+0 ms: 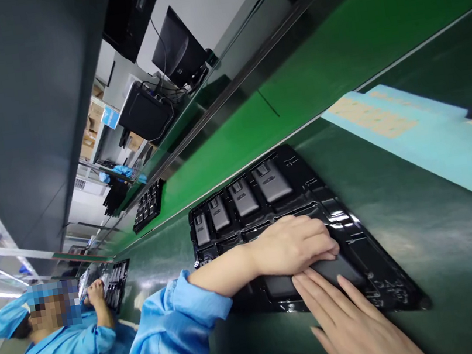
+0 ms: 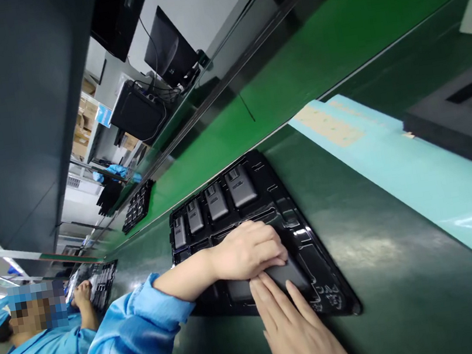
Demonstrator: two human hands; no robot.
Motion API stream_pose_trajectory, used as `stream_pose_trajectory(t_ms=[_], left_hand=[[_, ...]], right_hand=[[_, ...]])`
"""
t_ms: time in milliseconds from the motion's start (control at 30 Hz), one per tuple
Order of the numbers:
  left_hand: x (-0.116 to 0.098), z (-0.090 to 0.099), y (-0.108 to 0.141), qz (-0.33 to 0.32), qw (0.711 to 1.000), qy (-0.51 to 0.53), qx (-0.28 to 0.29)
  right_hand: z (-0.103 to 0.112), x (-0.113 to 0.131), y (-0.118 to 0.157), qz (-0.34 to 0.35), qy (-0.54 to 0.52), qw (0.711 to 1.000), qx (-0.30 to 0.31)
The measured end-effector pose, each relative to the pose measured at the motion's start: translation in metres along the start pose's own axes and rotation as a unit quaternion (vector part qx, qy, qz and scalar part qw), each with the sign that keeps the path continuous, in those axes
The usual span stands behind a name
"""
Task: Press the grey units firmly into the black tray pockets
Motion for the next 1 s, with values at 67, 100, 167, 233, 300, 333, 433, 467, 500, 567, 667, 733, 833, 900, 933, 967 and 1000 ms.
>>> stream_pose_trajectory(t_ms=[67,100,167,233,300,333,433,467,500,567,667,733,833,900,933,967,1000], left_hand=[[0.0,0.002,0.0,0.002,1.0,-0.009,0.004],[0.0,0.003,0.0,0.003,1.0,-0.015,0.004],[0.0,0.004,-0.001,0.002,1.0,-0.025,0.004],[-0.001,0.004,-0.002,-0.008,0.999,-0.033,0.008],[-0.002,0.003,-0.003,-0.018,0.999,-0.041,0.013],[-0.002,0.002,-0.003,-0.022,0.999,-0.044,0.016],[-0.003,-0.001,0.0,-0.03,0.998,-0.045,0.017],[-0.003,-0.002,0.001,-0.031,0.998,-0.043,0.016],[-0.002,-0.003,0.004,-0.032,0.999,-0.04,0.013],[-0.002,-0.004,0.01,-0.033,0.999,-0.033,0.002],[-0.002,-0.004,0.021,-0.039,0.998,-0.023,-0.04],[-0.002,-0.002,0.028,-0.032,0.996,-0.011,-0.085],[0.0,0.005,0.041,0.02,0.983,0.053,-0.174],[0.001,0.009,0.055,0.076,0.96,0.15,-0.224],[0.004,0.008,0.065,0.117,0.94,0.205,-0.246],[0.007,0.007,0.078,0.168,0.914,0.25,-0.274],[0.011,0.005,0.094,0.226,0.882,0.277,-0.308]], right_hand=[[-0.001,-0.001,0.001,-0.004,-0.005,1.0,0.004],[-0.001,-0.001,0.001,-0.007,-0.006,1.0,0.004],[0.0,-0.001,0.001,-0.011,-0.008,1.0,0.004],[-0.001,-0.001,0.0,-0.012,-0.011,1.0,0.007],[-0.001,-0.001,-0.001,-0.013,-0.012,1.0,0.009],[-0.001,-0.001,-0.001,-0.013,-0.012,1.0,0.008],[-0.001,-0.001,-0.003,-0.011,-0.009,1.0,0.007],[-0.001,-0.001,-0.003,-0.009,-0.009,1.0,0.008],[0.0,-0.001,-0.003,-0.007,-0.008,1.0,0.008],[0.0,-0.001,-0.003,-0.009,-0.008,1.0,0.005],[0.001,-0.001,-0.002,-0.02,-0.016,1.0,0.002],[0.001,-0.002,-0.002,-0.028,-0.022,0.999,0.004],[0.0,-0.003,-0.003,-0.03,-0.026,0.999,0.009],[0.0,-0.004,-0.005,-0.012,-0.023,1.0,0.018],[0.0,-0.004,-0.005,0.012,-0.016,0.999,0.025],[0.0,-0.003,-0.004,0.044,-0.008,0.998,0.034],[-0.001,-0.002,-0.001,0.079,0.0,0.996,0.042]])
Point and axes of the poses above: each hand's wrist, its own y-axis away from the middle knuckle, its own z-axis out of the back of the hand, x = y × z, the point moved 5 cm from there along -y, towards the middle knuckle, and after that the axes turned 12 degrees about -x, right-handed, at the moved point
